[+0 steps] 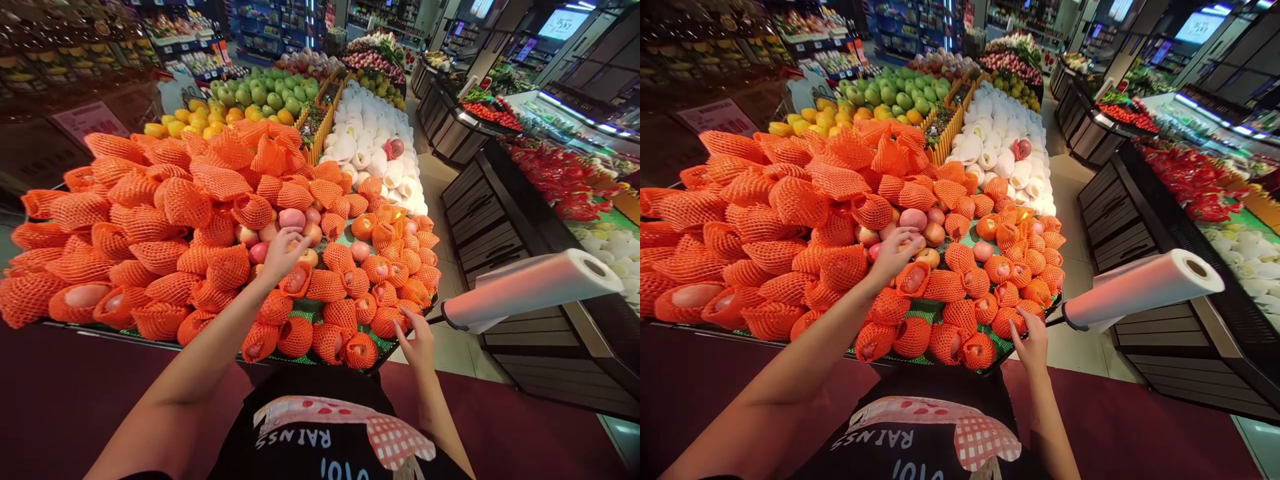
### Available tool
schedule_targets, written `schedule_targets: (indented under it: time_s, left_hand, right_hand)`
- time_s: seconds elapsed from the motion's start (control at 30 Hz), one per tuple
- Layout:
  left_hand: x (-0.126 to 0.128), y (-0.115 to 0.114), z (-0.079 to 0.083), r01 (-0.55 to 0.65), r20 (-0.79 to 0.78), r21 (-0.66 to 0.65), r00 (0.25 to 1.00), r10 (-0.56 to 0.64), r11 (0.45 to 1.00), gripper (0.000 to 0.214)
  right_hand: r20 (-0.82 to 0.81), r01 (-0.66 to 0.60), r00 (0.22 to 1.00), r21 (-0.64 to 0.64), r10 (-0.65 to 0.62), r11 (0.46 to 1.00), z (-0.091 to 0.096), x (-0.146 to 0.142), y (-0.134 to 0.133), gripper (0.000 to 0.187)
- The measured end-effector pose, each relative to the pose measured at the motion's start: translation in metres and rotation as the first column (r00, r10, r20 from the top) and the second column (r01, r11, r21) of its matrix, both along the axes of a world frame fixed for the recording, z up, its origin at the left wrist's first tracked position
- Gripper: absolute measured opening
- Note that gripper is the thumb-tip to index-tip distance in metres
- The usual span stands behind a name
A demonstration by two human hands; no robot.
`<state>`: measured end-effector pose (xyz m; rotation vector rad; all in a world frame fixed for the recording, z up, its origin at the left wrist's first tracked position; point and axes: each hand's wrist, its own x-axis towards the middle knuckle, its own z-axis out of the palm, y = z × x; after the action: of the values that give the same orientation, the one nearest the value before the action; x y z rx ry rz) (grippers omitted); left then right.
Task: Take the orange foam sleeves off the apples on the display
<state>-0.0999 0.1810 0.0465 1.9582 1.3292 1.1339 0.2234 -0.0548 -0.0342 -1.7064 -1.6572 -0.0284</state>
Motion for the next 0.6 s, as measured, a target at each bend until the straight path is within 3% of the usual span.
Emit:
schedule_targets:
  time_s: [0.1, 0.27, 0.33, 0.47, 0.6]
  left_hand:
    - [-0.043, 0.024, -0.002, -0.159, 0.061, 0.064, 0.986, 0.155, 0.985, 0.025]
    - [-0.095, 0.051, 0.015, -0.399, 0.016, 0.172, 0.915, 0.402, 0.901, 0.011]
    - [-0.105, 0.060, 0.021, -0.431, -0.058, 0.204, 0.891, 0.450, 0.879, 0.008]
    - [-0.114, 0.077, 0.023, -0.379, -0.123, 0.178, 0.907, 0.402, 0.908, 0.014]
    - [-0.105, 0.074, 0.026, -0.423, -0.186, 0.202, 0.869, 0.459, 0.883, 0.038]
  right_hand:
    - [-0.020, 0.012, 1.000, -0.014, -0.012, 1.000, -0.007, 0.003, -0.004, 0.028]
    - [-0.008, -0.002, 1.000, -0.011, 0.002, 1.000, -0.015, 0.007, -0.004, 0.029]
    - [0.001, -0.013, 1.000, 0.002, 0.013, 1.000, -0.016, 0.006, -0.002, 0.029]
    - [-0.008, -0.023, 1.000, 0.004, 0.023, 1.000, -0.016, 0.004, 0.001, 0.030]
    - [-0.031, -0.023, 0.999, -0.004, 0.023, 1.000, -0.016, 0.000, 0.002, 0.028]
